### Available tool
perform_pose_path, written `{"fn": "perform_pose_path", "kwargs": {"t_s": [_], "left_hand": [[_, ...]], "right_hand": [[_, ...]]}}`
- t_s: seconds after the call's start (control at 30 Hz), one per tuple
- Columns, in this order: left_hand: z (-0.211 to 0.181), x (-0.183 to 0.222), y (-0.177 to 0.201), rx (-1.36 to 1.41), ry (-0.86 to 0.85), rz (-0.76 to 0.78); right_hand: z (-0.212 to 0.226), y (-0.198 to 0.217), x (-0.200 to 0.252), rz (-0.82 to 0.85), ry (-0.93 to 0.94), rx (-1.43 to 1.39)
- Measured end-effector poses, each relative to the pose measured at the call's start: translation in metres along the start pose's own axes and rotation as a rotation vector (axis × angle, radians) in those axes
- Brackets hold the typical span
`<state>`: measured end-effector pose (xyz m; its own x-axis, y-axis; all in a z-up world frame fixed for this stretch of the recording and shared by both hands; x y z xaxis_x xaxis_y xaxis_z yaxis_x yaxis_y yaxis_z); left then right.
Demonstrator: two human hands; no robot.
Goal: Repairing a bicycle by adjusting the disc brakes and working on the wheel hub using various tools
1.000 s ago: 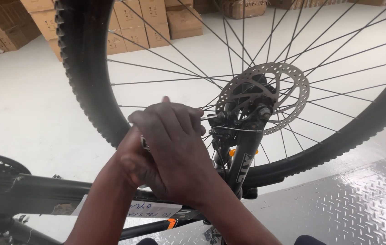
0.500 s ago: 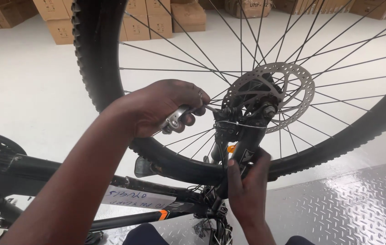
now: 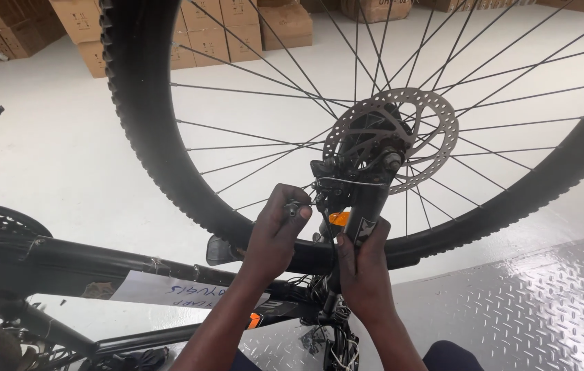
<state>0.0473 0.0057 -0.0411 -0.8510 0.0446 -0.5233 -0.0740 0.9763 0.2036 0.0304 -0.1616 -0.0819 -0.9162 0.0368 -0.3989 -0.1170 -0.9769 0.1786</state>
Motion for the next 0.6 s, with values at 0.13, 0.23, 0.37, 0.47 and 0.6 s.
{"fn": "perform_pose_path", "kwargs": {"t_s": [0.13, 0.23, 0.37, 0.47, 0.6], "left_hand": [[0.006, -0.004, -0.002, 0.085, -0.051, -0.033], [0.003, -0.005, 0.001, 0.201, -0.120, -0.038], [-0.005, -0.007, 0.000, 0.100, -0.203, -0.034], [-0.005, -0.006, -0.002, 0.077, -0.242, -0.018], [-0.007, -0.004, -0.005, -0.031, -0.331, -0.052]], "right_hand": [[-0.009, 0.002, 0.001, 0.000, -0.047, 0.005], [-0.008, 0.003, 0.002, 0.004, -0.031, 0.010], [-0.009, 0.004, 0.001, 0.012, -0.024, 0.000], [-0.009, 0.001, 0.002, 0.012, -0.013, -0.005], [-0.011, 0.001, 0.001, -0.009, 0.012, -0.014]]}}
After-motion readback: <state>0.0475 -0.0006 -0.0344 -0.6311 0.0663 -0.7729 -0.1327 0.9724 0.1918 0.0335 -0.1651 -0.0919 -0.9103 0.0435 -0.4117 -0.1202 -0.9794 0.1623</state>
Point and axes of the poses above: each hand's wrist, its own x-axis away from the middle knuckle, its own y-axis out of the back of the hand, z = x × y, the point moved 6 cm from there along -x, towards the middle knuckle, and after that the axes turned 2 degrees about -y, right-handed, at the moved point
